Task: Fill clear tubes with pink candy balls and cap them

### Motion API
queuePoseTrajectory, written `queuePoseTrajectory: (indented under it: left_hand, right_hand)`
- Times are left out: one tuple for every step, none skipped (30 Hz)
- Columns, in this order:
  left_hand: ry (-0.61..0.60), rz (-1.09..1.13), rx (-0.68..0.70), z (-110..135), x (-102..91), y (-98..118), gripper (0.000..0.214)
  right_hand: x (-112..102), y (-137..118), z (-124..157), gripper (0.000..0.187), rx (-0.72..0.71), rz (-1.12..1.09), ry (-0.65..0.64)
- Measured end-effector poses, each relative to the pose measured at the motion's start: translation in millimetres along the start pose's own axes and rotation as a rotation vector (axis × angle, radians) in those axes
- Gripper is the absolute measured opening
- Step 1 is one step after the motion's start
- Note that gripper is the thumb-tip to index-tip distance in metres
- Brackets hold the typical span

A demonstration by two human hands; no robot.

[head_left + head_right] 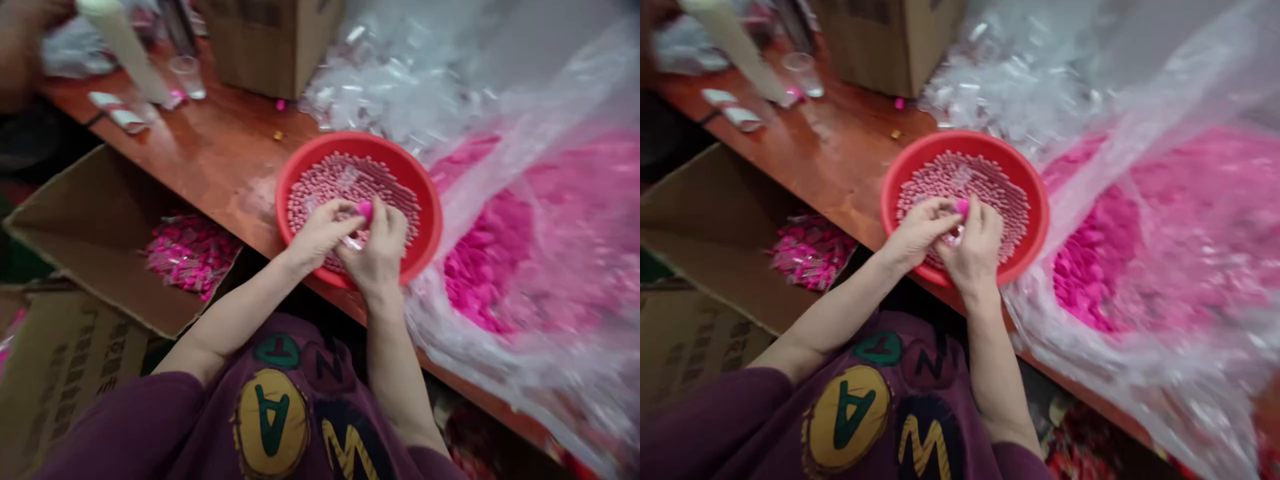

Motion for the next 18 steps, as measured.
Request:
queuePoseTrajectory:
  left_hand:
    - [0.012,0.001,0.016,0,-0.7,1,0.023]
    - [0.03,-0.002,0.033,1,-1.4,3,0.022]
    - [0.041,-0.008,0.049,3,-1.5,4,0.022]
    - [0.043,-0.019,0.065,5,-0.9,5,0.023]
    - [0.04,-0.033,0.08,6,-0.2,6,0.024]
    - [0.032,-0.048,0.091,7,0.8,6,0.024]
    - [0.017,-0.061,0.095,7,2.0,6,0.024]
    - [0.0,-0.071,0.091,6,3.2,4,0.024]
    - [-0.016,-0.078,0.084,5,4.0,3,0.023]
    - [-0.03,-0.082,0.078,4,4.5,2,0.023]
    - [-0.041,-0.086,0.076,3,4.5,1,0.022]
    - [-0.051,-0.089,0.079,3,4.4,1,0.022]
    - [-0.059,-0.094,0.085,2,4.0,1,0.022]
    - [-0.067,-0.099,0.091,2,3.7,1,0.021]
    - [-0.073,-0.102,0.094,2,3.5,1,0.021]
    - [-0.078,-0.101,0.094,2,3.4,0,0.021]
    - [-0.08,-0.094,0.09,3,3.6,-1,0.02]
    - [-0.082,-0.083,0.083,3,4.3,-2,0.019]
  right_hand:
    - [4,0,-2,0.079,0.041,0.0,-0.057]
    - [7,0,-5,0.081,0.075,0.015,-0.102]
    - [8,-2,-7,0.081,0.1,0.035,-0.138]
    - [7,-3,-7,0.08,0.117,0.053,-0.157]
    - [5,-4,-8,0.078,0.124,0.064,-0.16]
    - [3,-5,-8,0.076,0.125,0.066,-0.15]
    - [1,-5,-8,0.074,0.122,0.063,-0.13]
    - [-1,-4,-7,0.072,0.116,0.058,-0.109]
    - [-2,-3,-7,0.07,0.111,0.057,-0.091]
    - [-3,-2,-7,0.069,0.106,0.06,-0.082]
    - [-2,-2,-7,0.068,0.099,0.065,-0.081]
    - [-2,-1,-7,0.066,0.091,0.071,-0.085]
    - [-2,-1,-7,0.065,0.083,0.077,-0.093]
    - [-2,-1,-6,0.065,0.077,0.083,-0.099]
    - [-2,-1,-6,0.064,0.072,0.089,-0.104]
    - [-2,-2,-6,0.064,0.069,0.095,-0.104]
    - [-2,-2,-5,0.064,0.07,0.099,-0.102]
    - [-2,-1,-5,0.065,0.075,0.1,-0.103]
Point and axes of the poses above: each hand's wrist, its own z-axis away from the middle knuckle, its own x-axis out of the palm, y = z × x, the point moved 8 cm from there along -z, towards the middle knuckle, and after that the axes turned 8 degrees about x, right-handed, at the moved point
